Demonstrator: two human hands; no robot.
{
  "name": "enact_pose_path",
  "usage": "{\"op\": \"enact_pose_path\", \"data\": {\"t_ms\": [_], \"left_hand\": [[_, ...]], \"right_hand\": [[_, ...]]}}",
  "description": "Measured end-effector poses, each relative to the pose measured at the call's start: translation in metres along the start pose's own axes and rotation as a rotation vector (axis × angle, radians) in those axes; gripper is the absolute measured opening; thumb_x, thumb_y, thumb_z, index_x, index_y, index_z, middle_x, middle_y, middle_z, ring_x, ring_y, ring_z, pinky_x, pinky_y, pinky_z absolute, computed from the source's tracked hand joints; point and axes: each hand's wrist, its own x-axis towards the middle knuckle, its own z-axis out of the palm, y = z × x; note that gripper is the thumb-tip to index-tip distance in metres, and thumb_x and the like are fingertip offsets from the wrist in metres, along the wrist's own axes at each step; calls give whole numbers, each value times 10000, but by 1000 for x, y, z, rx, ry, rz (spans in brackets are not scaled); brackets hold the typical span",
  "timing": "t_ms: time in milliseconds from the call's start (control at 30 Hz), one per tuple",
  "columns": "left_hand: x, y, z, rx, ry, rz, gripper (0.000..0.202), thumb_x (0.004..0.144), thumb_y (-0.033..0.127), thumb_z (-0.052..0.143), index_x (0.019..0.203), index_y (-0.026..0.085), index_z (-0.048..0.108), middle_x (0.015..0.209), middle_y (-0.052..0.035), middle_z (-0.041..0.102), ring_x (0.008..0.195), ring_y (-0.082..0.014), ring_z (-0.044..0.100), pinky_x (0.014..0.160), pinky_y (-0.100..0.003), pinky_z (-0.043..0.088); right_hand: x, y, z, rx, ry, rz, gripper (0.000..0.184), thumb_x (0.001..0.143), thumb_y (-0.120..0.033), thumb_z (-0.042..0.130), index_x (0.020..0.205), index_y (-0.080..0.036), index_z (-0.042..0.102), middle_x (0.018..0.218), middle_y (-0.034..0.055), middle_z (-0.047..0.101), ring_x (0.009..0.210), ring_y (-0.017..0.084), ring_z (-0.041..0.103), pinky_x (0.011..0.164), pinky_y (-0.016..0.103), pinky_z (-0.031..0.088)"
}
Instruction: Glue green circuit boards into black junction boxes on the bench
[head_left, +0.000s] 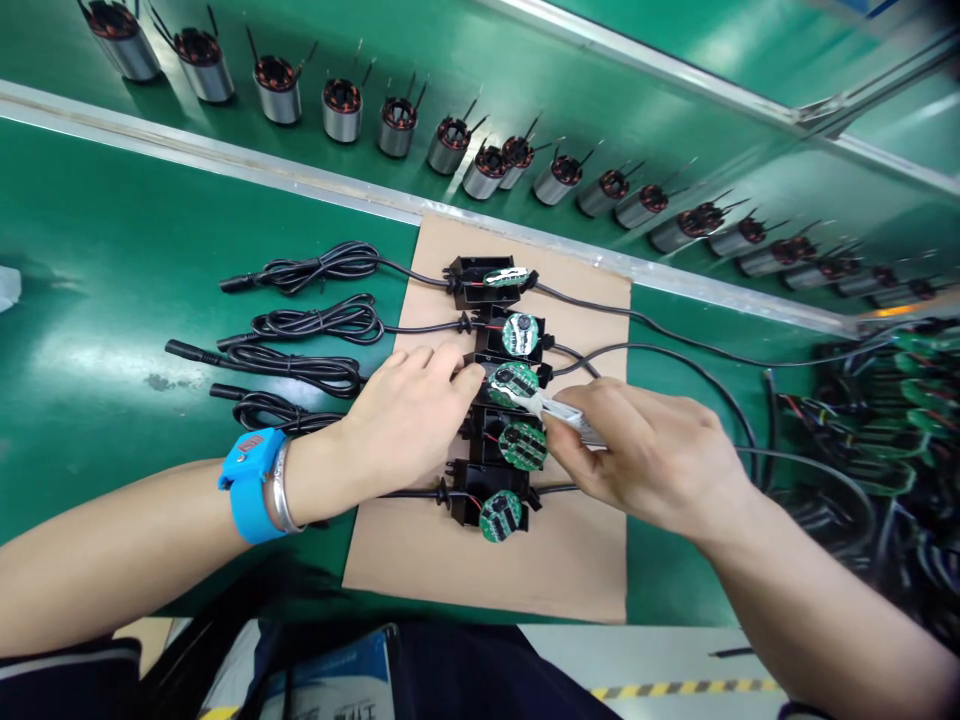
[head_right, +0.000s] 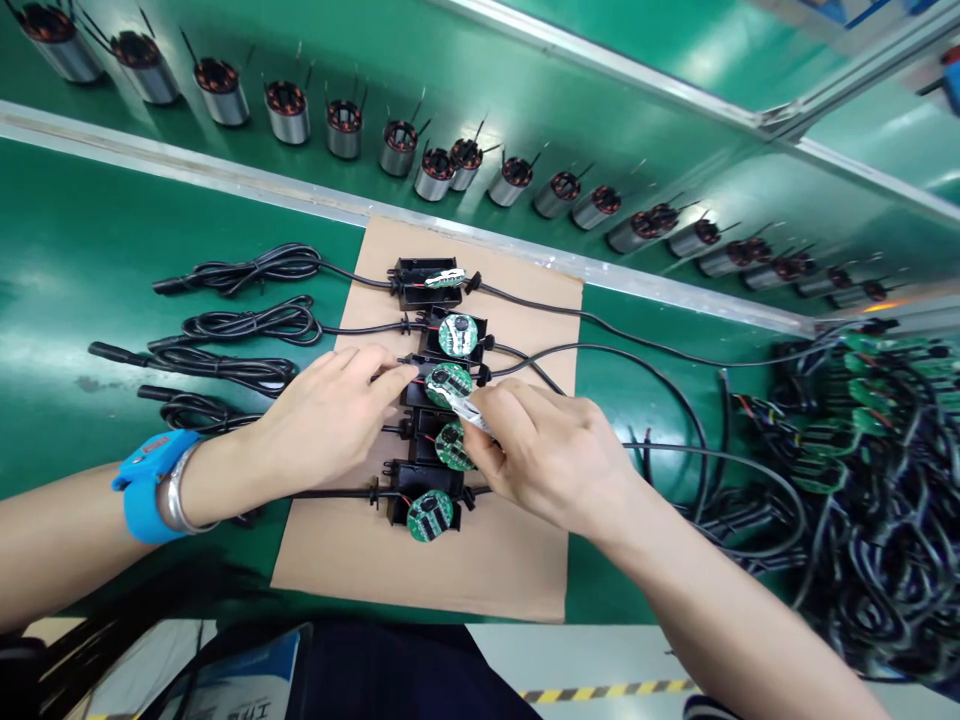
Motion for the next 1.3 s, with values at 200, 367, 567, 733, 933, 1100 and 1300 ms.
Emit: {"op": "enact_pose_path", "data": {"t_ms": [200, 367, 567, 733, 933, 1100, 1300], "left_hand": [[0, 0, -1, 13, -17, -4, 365, 938, 129, 478, 1294, 119, 559, 1209, -144, 591, 1030, -252, 602, 870, -391, 502], [0, 0, -1, 2, -22, 2, 393, 936, 139, 486, 1324, 107, 545, 1220, -153, 583, 1042, -270, 594, 875, -411, 502], [-1, 0, -2, -2, -16, 6, 392, 951, 157, 485, 1335, 101, 539, 1199, -146, 586, 1053, -274, 591, 885, -408, 497], [-1, 1, -2, 1, -34, 3, 388, 941, 142, 488, 1322, 95, 546, 1155, -142, 595, 1031, -274, 595, 864, -404, 495], [-1, 2, -14, 28, -38, 13, 352, 940, 158, 490, 1277, 100, 575, 1166, -146, 600, 1056, -282, 588, 871, -406, 491], [-22, 30, -41, 45, -66, 116, 280, 936, 167, 493, 1165, 117, 647, 1077, -125, 659, 932, -253, 631, 806, -400, 521], [-55, 62, -35, 37, -201, 239, 319, 906, 187, 546, 1214, 143, 616, 1156, -123, 643, 883, -208, 646, 739, -337, 528]], "right_hand": [[-5, 5, -4, -2, -15, 37, 113, 886, -150, 578, 874, -211, 484, 638, -11, 544, 506, 122, 501, 441, 269, 366], [-3, 9, -7, -2, -26, 52, 137, 899, -164, 577, 870, -232, 462, 640, -7, 563, 502, 136, 498, 437, 286, 373], [6, 9, -6, -3, -19, 44, 138, 887, -156, 578, 901, -234, 465, 637, -10, 540, 513, 142, 499, 443, 290, 375], [12, 12, 0, 3, 5, 45, 87, 897, -182, 558, 886, -239, 494, 648, 0, 576, 516, 144, 509, 443, 293, 356], [7, 15, -7, 26, 57, 132, 36, 904, -196, 546, 880, -222, 548, 681, 22, 632, 542, 152, 570, 454, 300, 358], [-2, 9, -21, 261, -9, 174, 84, 920, -212, 544, 838, -203, 527, 604, -19, 533, 466, 102, 465, 435, 264, 329], [-5, 6, -8, 441, -206, 120, 142, 963, -266, 481, 884, -169, 549, 661, 15, 587, 534, 123, 510, 496, 260, 381]]}}
